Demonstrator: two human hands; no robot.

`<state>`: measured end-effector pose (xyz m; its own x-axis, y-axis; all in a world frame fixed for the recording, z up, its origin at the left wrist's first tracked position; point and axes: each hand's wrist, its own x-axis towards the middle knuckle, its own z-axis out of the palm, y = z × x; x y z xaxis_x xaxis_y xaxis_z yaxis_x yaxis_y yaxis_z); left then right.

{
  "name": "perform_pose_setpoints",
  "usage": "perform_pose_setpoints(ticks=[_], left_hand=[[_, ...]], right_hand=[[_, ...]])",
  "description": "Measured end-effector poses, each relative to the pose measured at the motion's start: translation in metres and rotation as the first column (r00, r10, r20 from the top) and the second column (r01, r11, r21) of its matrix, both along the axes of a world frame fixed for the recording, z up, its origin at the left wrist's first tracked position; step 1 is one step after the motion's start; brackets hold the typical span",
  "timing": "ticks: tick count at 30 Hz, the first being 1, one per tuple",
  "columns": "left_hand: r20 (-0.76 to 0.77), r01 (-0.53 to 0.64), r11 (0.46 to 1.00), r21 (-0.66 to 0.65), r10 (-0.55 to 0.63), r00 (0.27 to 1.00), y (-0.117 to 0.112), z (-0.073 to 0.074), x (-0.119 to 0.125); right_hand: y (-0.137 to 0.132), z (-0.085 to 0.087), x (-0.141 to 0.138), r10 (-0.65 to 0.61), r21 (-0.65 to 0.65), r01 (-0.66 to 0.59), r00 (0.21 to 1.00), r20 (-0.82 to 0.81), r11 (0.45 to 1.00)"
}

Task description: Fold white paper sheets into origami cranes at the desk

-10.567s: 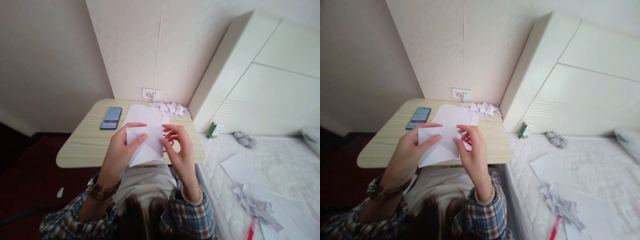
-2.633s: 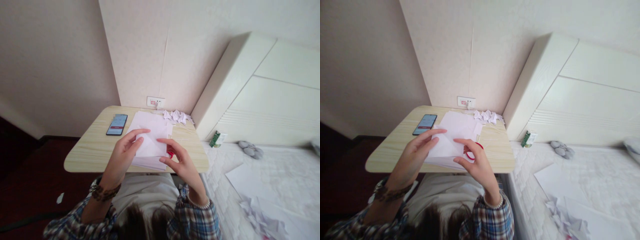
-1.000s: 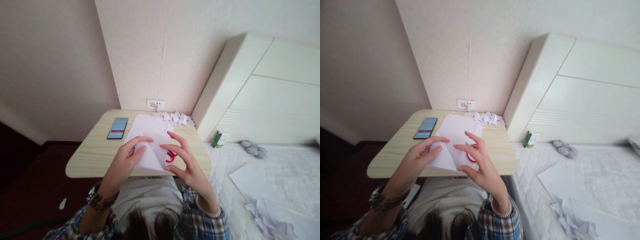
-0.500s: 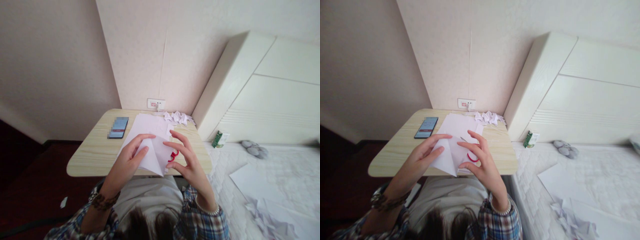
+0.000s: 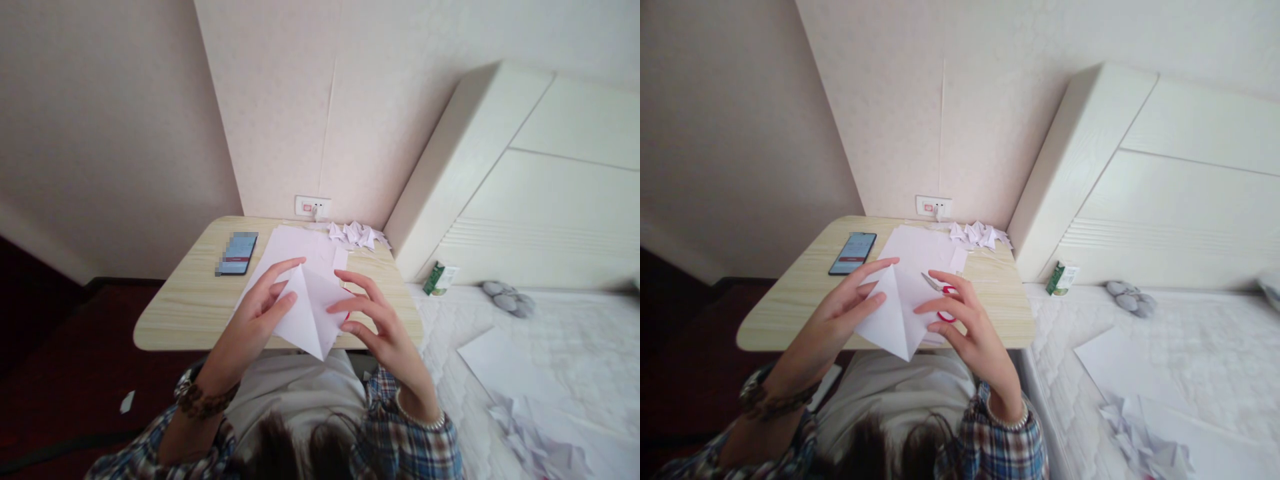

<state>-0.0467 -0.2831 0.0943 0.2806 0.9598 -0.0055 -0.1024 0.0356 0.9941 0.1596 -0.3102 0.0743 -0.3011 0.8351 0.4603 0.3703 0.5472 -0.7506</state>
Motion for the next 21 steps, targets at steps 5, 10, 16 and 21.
perform_pose_setpoints(ticks=[5,10,16,21], left_hand=[[0.017,0.0,1.0,-0.003,0.0,1.0,-0.001,-0.001,0.0],[-0.012,0.027,0.999,0.019,-0.027,1.0,-0.001,-0.002,0.001],[-0.069,0.072,0.997,0.033,-0.069,0.995,-0.002,-0.004,0.003],[-0.132,0.095,0.993,0.07,-0.085,0.988,-0.004,-0.005,0.004]], right_hand=[[0.0,0.001,0.0,0.029,-0.003,-0.029,1.0,0.001,1.0],[0.001,0.0,-0.002,-0.003,-0.007,0.003,0.998,-0.067,1.0],[0.002,0.0,-0.011,-0.128,0.057,0.14,0.976,-0.176,0.989],[0.002,0.0,-0.018,-0.146,0.114,0.164,0.978,-0.15,0.98]])
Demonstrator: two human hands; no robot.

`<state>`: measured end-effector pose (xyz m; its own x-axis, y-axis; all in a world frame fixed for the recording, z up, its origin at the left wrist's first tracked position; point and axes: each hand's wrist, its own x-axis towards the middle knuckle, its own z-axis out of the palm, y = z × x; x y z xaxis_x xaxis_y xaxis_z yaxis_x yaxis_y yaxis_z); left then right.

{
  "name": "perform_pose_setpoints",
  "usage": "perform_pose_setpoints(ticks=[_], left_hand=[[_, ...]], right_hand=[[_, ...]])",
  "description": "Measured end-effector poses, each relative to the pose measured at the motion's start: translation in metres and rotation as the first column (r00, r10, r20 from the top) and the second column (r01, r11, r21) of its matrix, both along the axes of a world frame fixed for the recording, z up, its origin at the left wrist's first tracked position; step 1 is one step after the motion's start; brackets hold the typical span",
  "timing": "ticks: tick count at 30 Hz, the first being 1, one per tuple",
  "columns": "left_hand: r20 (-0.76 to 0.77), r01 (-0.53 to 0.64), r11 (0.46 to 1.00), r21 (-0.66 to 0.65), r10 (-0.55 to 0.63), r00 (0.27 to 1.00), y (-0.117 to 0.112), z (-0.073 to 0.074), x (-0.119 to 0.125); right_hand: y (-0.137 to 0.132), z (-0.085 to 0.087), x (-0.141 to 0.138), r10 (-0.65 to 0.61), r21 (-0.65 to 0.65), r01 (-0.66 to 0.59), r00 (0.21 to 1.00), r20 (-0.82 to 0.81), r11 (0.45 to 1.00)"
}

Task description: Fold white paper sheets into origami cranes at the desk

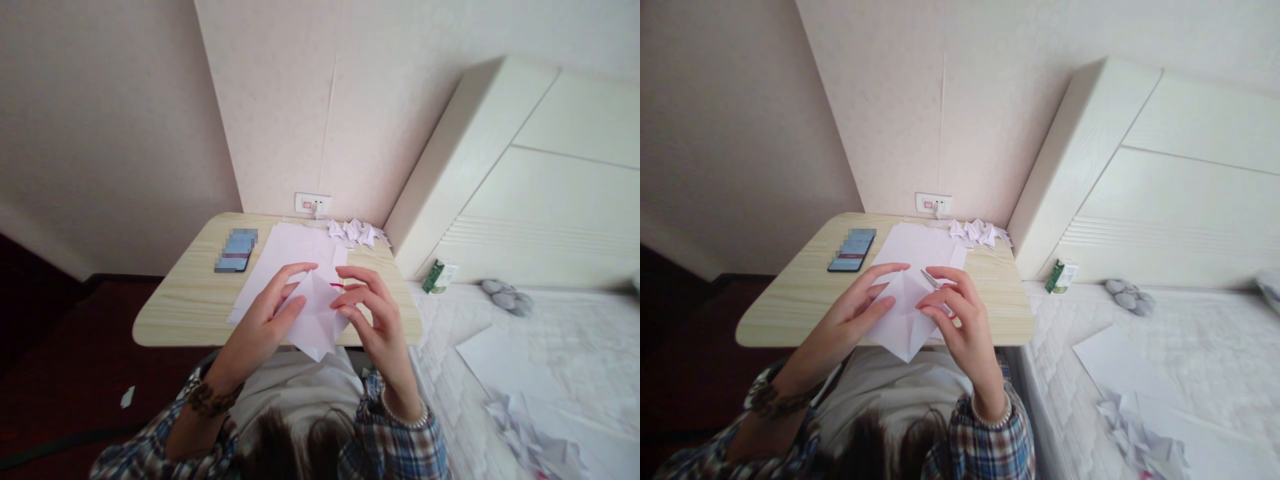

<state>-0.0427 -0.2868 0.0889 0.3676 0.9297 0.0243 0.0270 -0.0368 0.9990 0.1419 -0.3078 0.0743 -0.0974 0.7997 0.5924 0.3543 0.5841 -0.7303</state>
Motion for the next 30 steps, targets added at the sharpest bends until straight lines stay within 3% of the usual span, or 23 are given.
perform_pose_setpoints(ticks=[4,8,11,14,22,27,30], left_hand=[[-0.028,0.008,0.995,0.096,-0.006,1.0,-0.0025,-0.0002,-0.0003],[-0.02,0.169,0.978,0.121,-0.168,0.986,-0.004,0.0009,-0.0013],[-0.121,0.23,0.964,0.131,-0.214,0.969,-0.0039,0.0032,-0.0007],[-0.195,0.237,0.959,0.157,-0.205,0.959,-0.0043,0.0044,0.001],[-0.208,0.16,0.956,0.245,-0.109,0.972,-0.0046,-0.0029,0.0045],[-0.158,0.16,0.971,0.178,-0.132,0.979,-0.0028,-0.0036,0.0051],[-0.148,0.149,0.977,0.15,-0.126,0.981,-0.0025,-0.004,0.0052]], right_hand=[[-0.0004,0.0008,-0.0029,-0.041,0.015,0.04,0.999,0.032,0.999],[-0.0006,0.0027,-0.0059,-0.1,0.01,0.099,0.994,0.046,0.995],[0.0003,0.0031,-0.0074,-0.124,0.005,0.124,0.991,0.048,0.992],[0.0017,0.0022,-0.0071,-0.115,-0.007,0.116,0.992,0.056,0.993],[0.0023,0.0016,-0.0084,-0.129,-0.046,0.131,0.991,0.046,0.99],[0.0027,-0.0006,-0.0095,-0.139,-0.151,0.126,0.987,-0.081,0.981],[0.0038,0.001,-0.0074,-0.119,-0.166,0.106,0.99,-0.073,0.98]])
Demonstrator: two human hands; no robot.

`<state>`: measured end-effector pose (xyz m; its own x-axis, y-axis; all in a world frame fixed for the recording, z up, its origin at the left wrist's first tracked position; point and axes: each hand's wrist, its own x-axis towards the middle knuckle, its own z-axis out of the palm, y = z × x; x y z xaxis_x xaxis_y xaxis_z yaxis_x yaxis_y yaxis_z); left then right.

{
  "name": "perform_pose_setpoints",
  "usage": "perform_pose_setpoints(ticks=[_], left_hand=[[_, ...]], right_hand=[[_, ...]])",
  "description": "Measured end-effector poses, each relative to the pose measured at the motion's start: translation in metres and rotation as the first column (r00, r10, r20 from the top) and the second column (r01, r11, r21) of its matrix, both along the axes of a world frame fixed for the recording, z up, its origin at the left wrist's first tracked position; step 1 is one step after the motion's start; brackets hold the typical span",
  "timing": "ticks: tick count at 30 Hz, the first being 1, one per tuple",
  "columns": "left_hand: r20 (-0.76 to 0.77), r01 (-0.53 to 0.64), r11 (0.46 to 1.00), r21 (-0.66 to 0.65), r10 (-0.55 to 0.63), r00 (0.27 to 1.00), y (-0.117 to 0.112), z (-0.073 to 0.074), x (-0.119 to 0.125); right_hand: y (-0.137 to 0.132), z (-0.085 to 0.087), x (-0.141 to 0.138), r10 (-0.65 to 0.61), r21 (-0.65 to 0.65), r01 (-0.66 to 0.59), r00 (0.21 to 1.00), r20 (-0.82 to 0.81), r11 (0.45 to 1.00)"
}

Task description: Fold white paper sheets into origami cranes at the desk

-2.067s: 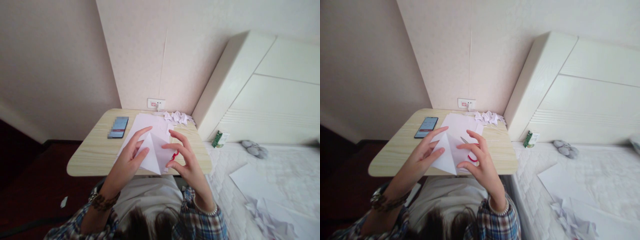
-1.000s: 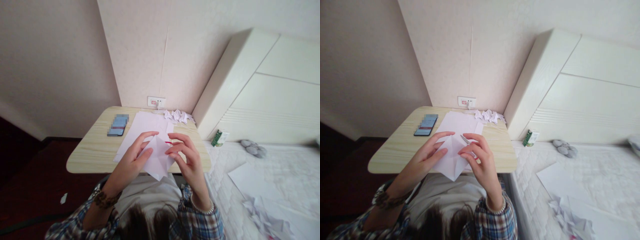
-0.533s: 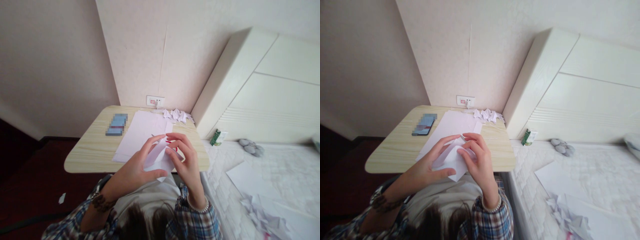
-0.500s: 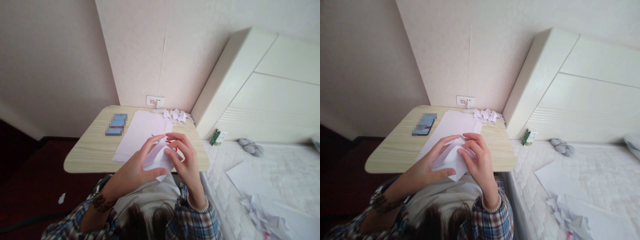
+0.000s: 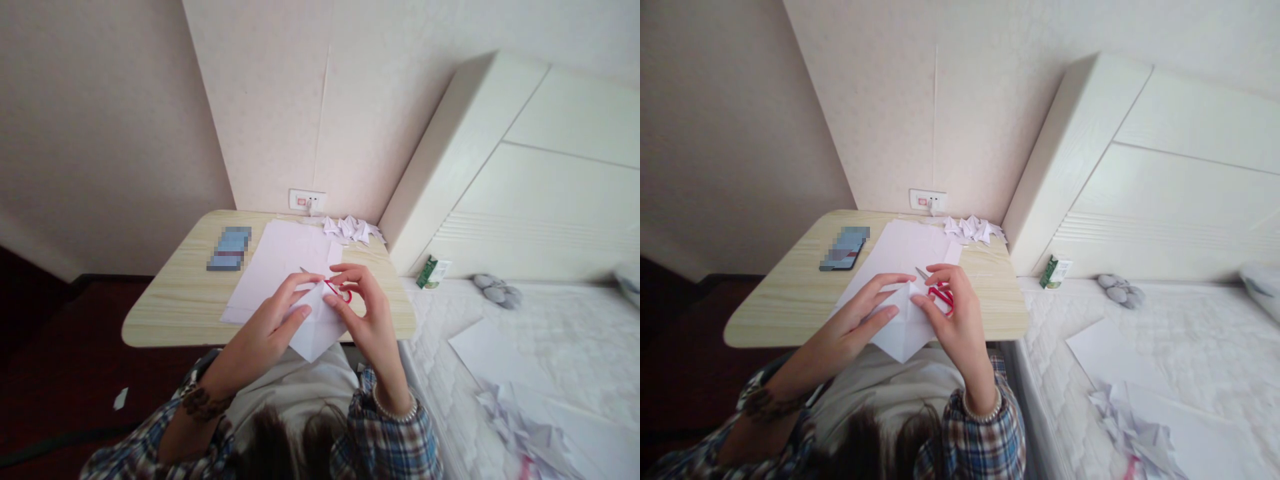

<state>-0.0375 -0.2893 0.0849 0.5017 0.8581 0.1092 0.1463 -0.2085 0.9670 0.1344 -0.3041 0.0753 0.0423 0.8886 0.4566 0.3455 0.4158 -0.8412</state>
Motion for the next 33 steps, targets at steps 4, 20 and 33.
perform_pose_setpoints(ticks=[4,20,33], left_hand=[[-0.025,-0.02,1.0,0.019,0.02,0.999,-0.001,-0.002,0.0],[-0.228,-0.102,0.995,0.01,0.102,0.968,0.031,-0.026,-0.001],[-0.234,-0.195,0.969,-0.152,0.156,0.96,0.109,-0.056,-0.011]], right_hand=[[0.0,0.004,0.001,0.036,0.041,-0.038,0.999,0.031,0.998],[0.023,-0.022,-0.003,-0.009,-0.199,0.003,0.999,-0.03,0.98],[0.099,-0.051,-0.019,-0.117,-0.458,0.061,0.989,-0.094,0.887]])
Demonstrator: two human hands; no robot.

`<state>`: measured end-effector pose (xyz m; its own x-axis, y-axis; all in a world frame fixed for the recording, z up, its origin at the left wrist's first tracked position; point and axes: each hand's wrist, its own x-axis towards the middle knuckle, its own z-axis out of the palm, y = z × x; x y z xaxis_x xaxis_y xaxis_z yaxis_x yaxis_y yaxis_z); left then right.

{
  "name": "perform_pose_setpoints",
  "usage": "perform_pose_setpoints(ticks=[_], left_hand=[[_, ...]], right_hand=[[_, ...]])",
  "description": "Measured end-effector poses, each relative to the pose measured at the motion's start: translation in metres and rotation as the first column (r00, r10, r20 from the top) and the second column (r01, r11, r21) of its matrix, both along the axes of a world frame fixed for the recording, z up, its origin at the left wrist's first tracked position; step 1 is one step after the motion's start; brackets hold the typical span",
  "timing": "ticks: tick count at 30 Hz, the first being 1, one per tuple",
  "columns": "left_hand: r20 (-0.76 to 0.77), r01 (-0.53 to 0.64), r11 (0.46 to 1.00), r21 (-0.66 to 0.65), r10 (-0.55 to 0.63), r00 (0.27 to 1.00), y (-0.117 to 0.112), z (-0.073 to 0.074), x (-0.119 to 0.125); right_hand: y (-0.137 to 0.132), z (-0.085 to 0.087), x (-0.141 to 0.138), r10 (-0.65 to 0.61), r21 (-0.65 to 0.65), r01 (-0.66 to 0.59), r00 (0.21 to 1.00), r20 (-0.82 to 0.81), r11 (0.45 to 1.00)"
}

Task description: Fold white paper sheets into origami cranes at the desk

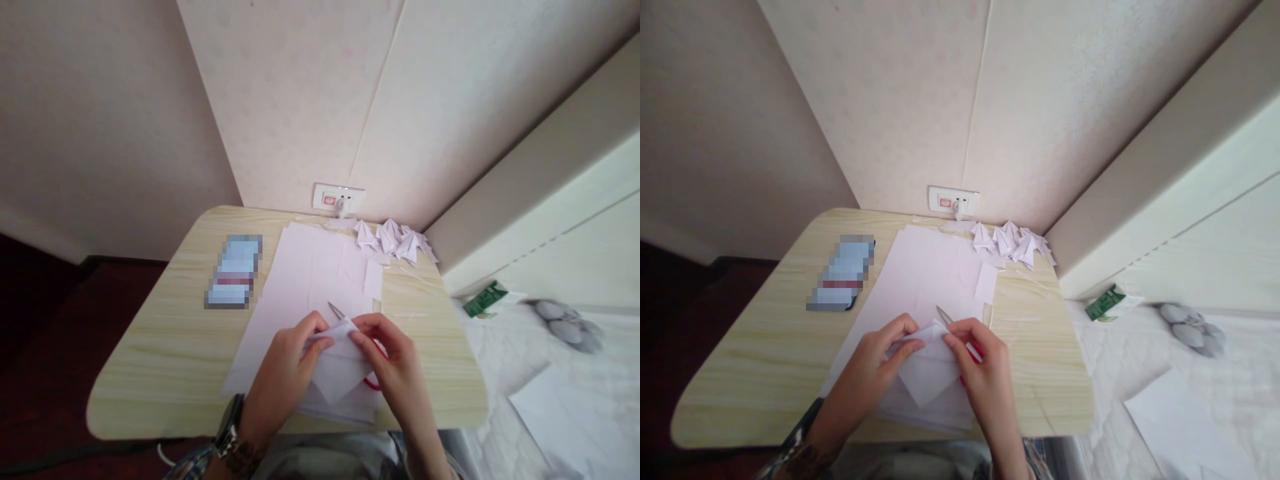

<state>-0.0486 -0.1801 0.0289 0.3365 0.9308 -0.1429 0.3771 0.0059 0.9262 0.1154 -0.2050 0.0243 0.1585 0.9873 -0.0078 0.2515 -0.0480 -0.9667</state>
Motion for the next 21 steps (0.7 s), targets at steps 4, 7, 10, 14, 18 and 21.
perform_pose_setpoints(ticks=[4,7,10,14,18,21], left_hand=[[-0.007,-0.013,0.999,-0.037,0.013,1.0,0.015,0.001,-0.003],[-0.003,0.0,0.998,-0.067,0.0,1.0,0.023,0.001,-0.001],[-0.002,0.025,0.997,-0.079,-0.026,1.0,0.027,-0.002,0.003],[-0.009,0.022,0.996,-0.087,-0.023,1.0,0.029,-0.008,0.006],[-0.051,-0.075,0.993,-0.086,0.071,0.996,0.03,-0.01,0.004],[-0.069,-0.124,0.99,-0.073,0.119,0.99,0.03,-0.01,0.003]], right_hand=[[0.012,-0.002,0.001,-0.018,0.001,0.018,0.997,0.077,1.0],[0.016,-0.003,0.001,-0.026,0.031,0.021,0.985,0.168,0.999],[0.019,-0.005,-0.001,-0.03,0.072,0.013,0.968,0.248,0.997],[0.023,-0.005,-0.001,-0.005,0.078,-0.017,0.964,0.265,0.997],[0.027,-0.005,0.002,0.062,0.0,-0.064,0.963,0.262,0.998],[0.028,-0.005,0.003,0.048,-0.001,-0.049,0.961,0.273,0.999]])
